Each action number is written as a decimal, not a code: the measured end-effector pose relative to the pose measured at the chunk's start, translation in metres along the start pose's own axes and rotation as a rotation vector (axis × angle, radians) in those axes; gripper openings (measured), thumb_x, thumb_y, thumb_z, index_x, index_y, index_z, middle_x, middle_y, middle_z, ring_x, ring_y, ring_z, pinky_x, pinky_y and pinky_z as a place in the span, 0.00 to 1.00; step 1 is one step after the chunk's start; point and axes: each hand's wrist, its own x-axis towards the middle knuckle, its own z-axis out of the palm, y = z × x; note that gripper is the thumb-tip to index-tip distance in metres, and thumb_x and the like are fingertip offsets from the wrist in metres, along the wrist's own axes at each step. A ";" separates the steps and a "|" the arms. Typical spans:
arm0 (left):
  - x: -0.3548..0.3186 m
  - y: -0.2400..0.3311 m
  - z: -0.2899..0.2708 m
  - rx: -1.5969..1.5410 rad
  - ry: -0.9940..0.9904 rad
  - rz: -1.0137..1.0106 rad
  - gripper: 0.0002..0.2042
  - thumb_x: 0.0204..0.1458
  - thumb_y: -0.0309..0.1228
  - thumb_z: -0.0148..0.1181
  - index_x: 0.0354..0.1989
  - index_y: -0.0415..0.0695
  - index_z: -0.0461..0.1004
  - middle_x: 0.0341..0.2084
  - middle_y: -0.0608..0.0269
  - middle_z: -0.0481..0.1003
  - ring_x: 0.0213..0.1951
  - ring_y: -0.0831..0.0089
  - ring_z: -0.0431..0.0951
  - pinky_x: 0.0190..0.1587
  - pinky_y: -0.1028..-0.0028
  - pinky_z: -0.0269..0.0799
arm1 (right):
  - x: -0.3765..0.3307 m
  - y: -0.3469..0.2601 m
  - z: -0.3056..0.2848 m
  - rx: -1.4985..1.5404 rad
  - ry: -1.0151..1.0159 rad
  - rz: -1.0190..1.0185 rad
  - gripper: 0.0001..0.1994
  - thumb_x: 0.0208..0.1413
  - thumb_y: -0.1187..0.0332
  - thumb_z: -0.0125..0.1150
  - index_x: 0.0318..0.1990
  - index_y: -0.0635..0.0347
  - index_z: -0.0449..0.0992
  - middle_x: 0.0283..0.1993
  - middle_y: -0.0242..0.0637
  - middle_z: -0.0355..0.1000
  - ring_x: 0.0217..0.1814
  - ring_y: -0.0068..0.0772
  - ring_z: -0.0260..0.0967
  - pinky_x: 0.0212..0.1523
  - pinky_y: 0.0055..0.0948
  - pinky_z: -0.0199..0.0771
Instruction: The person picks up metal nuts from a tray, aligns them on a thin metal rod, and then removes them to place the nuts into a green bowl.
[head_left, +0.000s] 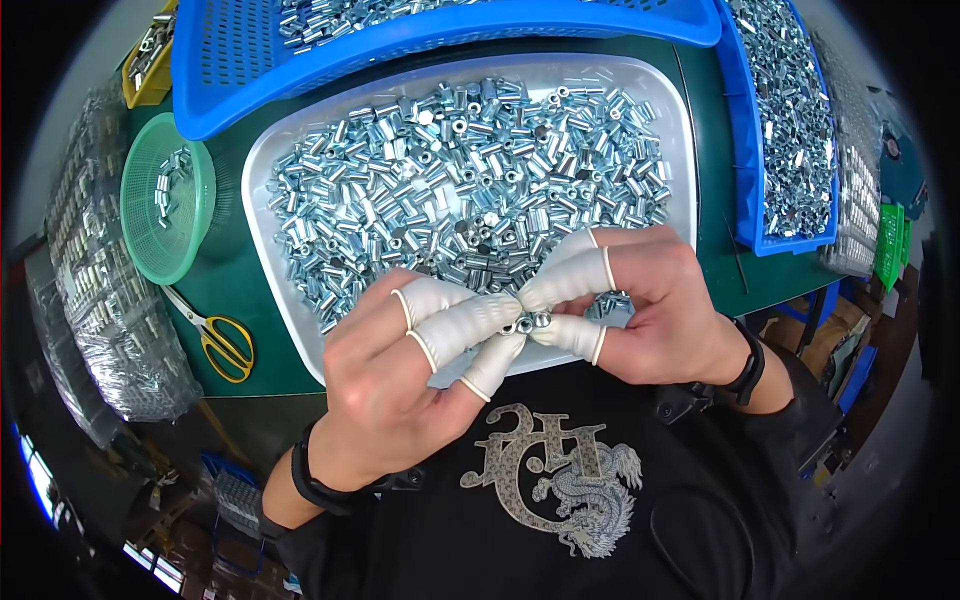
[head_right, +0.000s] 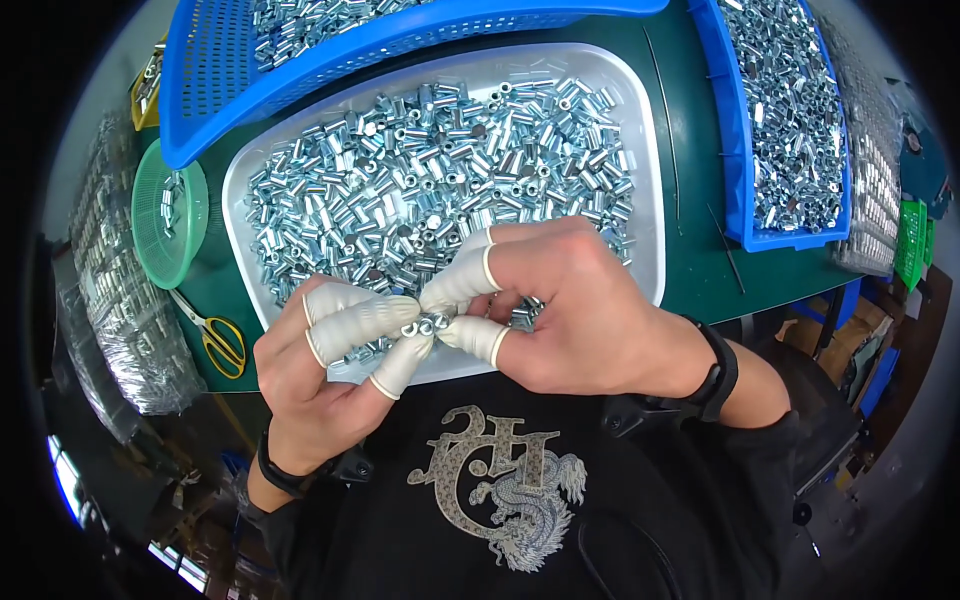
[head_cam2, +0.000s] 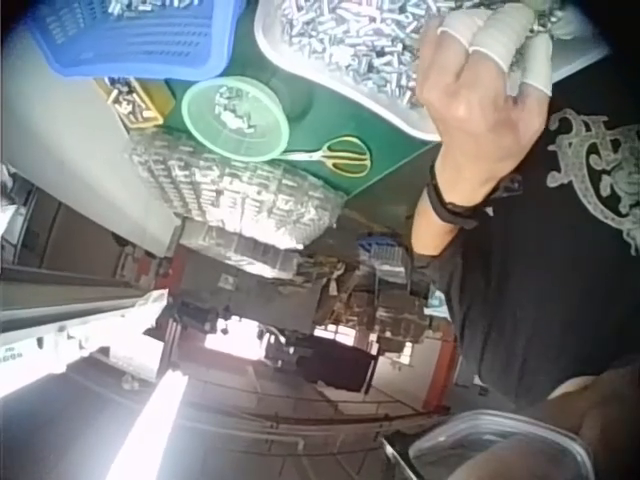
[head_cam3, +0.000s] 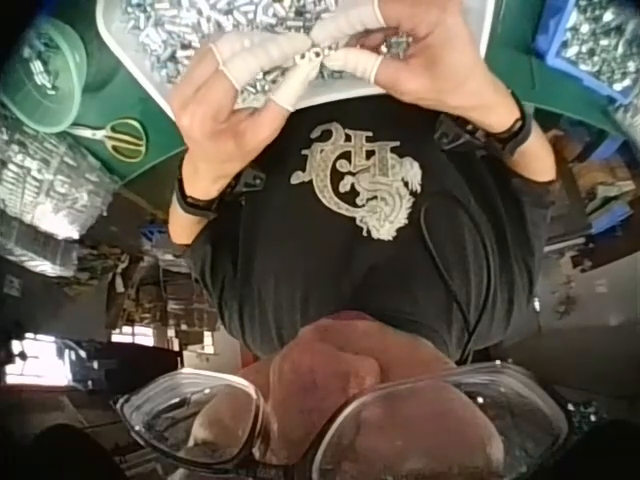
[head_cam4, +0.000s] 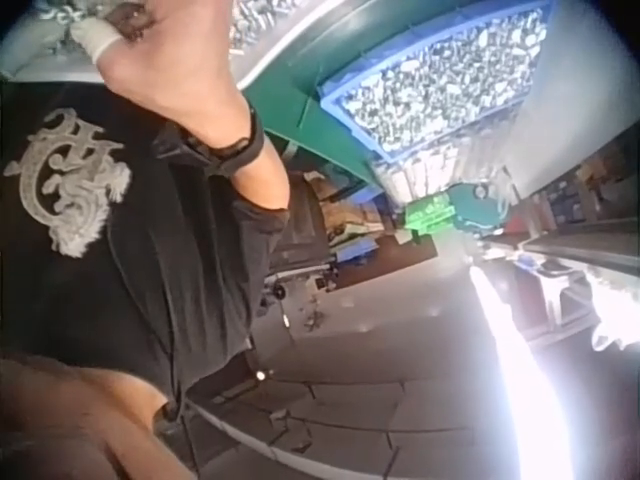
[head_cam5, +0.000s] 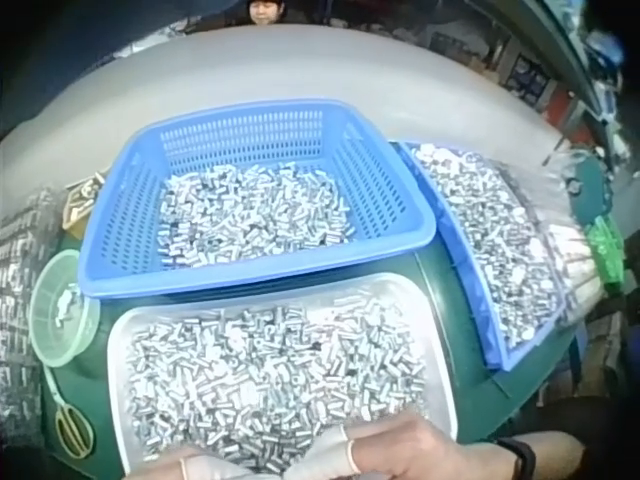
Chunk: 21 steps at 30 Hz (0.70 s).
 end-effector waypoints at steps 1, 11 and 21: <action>-0.001 0.001 0.001 -0.029 -0.004 -0.022 0.14 0.37 0.17 0.70 0.36 0.38 0.78 0.25 0.59 0.78 0.25 0.68 0.76 0.29 0.73 0.68 | -0.002 -0.002 0.000 0.015 -0.008 0.028 0.11 0.46 0.79 0.68 0.39 0.63 0.81 0.34 0.39 0.77 0.31 0.27 0.75 0.29 0.23 0.74; -0.002 0.006 0.005 -0.188 -0.060 -0.166 0.12 0.39 0.17 0.70 0.35 0.39 0.78 0.28 0.59 0.79 0.30 0.70 0.78 0.32 0.74 0.71 | -0.009 0.009 0.006 0.053 0.053 -0.034 0.13 0.45 0.83 0.65 0.40 0.62 0.81 0.31 0.38 0.74 0.26 0.25 0.74 0.24 0.21 0.74; -0.008 -0.003 0.005 -0.506 -0.111 -0.455 0.11 0.43 0.19 0.70 0.34 0.40 0.76 0.30 0.62 0.79 0.30 0.76 0.77 0.32 0.78 0.69 | -0.006 0.008 0.010 0.074 0.096 -0.021 0.12 0.45 0.81 0.65 0.40 0.60 0.81 0.30 0.38 0.77 0.26 0.30 0.75 0.23 0.24 0.75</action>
